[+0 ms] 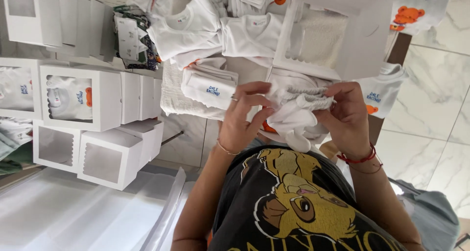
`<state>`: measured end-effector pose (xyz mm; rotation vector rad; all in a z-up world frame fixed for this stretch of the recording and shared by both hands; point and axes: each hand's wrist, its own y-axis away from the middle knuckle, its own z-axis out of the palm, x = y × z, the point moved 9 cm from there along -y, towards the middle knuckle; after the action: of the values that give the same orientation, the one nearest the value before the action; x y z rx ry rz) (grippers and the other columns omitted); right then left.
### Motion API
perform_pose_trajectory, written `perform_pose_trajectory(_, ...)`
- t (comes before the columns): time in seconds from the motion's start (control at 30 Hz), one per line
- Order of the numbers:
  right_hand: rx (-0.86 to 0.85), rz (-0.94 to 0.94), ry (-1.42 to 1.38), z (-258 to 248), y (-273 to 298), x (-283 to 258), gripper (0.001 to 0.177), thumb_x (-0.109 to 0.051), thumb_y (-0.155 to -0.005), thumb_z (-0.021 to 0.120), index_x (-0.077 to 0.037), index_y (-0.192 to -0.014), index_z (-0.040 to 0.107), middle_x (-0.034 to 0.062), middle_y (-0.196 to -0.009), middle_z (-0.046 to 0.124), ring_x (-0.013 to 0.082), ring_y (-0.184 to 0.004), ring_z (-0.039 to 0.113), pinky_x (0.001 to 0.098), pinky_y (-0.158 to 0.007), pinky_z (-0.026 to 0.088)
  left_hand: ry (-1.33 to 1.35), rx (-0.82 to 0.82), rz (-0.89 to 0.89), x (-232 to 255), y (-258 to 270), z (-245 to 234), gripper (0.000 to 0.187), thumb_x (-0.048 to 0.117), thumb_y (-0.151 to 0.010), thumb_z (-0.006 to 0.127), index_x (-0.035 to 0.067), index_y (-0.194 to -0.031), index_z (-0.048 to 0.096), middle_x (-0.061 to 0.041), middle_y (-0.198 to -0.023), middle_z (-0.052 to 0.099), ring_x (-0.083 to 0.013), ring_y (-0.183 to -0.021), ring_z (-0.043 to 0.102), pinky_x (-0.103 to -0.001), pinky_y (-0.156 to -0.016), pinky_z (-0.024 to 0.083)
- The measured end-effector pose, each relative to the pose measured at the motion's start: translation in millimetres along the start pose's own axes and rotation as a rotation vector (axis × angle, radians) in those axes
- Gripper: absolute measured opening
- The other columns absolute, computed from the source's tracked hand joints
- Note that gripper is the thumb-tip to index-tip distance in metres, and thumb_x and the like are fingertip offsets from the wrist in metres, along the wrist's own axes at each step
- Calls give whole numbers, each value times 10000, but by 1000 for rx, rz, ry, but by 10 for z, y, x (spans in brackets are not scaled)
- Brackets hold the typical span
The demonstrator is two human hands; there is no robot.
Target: Folding baby clothes and placing them into white gift boxes for packaging.
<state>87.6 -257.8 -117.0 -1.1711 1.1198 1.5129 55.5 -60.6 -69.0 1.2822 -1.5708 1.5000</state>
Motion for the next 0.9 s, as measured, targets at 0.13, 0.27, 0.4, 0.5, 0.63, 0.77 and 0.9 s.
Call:
perform_pose_trajectory(0.13, -19, 16, 25, 69, -13, 2, 376, 76, -707, 616, -57, -950, 362, 93, -961, 528, 100, -800, 538, 199, -655, 459, 23, -44, -37, -121, 19, 122, 85, 60, -790, 595, 94, -840, 535, -63, -896, 526, -239, -861, 581, -340, -745, 492)
perform_pose_trajectory(0.27, -34, 31, 39, 130, 4, -12, 363, 74, -720, 608, -57, -954, 364, 94, -957, 525, 101, -788, 533, 204, -650, 452, -37, 1, -35, -266, 106, 137, 67, 81, -820, 542, 100, -760, 518, -28, -781, 504, -207, -794, 569, -301, -744, 462)
perform_pose_trajectory(0.4, -37, 32, 26, 77, 14, 49, 361, 74, -723, 608, -49, -961, 366, 112, -959, 531, 113, -795, 555, 212, -660, 472, 57, 44, -27, -194, 81, 12, 96, 74, -824, 520, 88, -736, 485, -26, -794, 488, -215, -846, 540, -315, -783, 443)
perform_pose_trajectory(0.5, -39, 26, 30, 28, 24, 70, 360, 69, -729, 601, -54, -970, 365, 113, -990, 530, 115, -831, 554, 219, -681, 479, 53, 68, -46, -241, 175, -234, 119, 62, -841, 489, 80, -726, 467, -56, -831, 512, -198, -868, 514, -326, -791, 421)
perform_pose_trajectory(0.63, -13, 13, 24, 4, 10, 51, 369, 36, -721, 624, -68, -963, 366, 96, -993, 531, 108, -827, 553, 202, -700, 469, -301, 157, -345, -686, 488, -846, 136, -43, -833, 493, 75, -796, 437, -67, -767, 572, -231, -765, 607, -347, -648, 495)
perform_pose_trajectory(0.77, -1, 26, 40, -42, 2, 41, 365, 61, -733, 609, -61, -977, 366, 93, -960, 526, 98, -782, 541, 201, -690, 470, -1154, -461, -1449, -1807, 1788, -1629, 148, 157, -833, 502, 203, -970, 537, -44, -1047, 587, -280, -979, 567, -471, -773, 455)
perform_pose_trajectory(0.9, -2, 26, 53, 29, -17, 35, 383, 56, -715, 625, -59, -970, 364, 95, -954, 529, 105, -787, 545, 198, -673, 469, -1001, -595, -1403, -1503, 1662, -1126, 413, 272, -739, 637, 239, -1135, 528, -92, -1127, 555, -307, -1005, 564, -501, -803, 441)
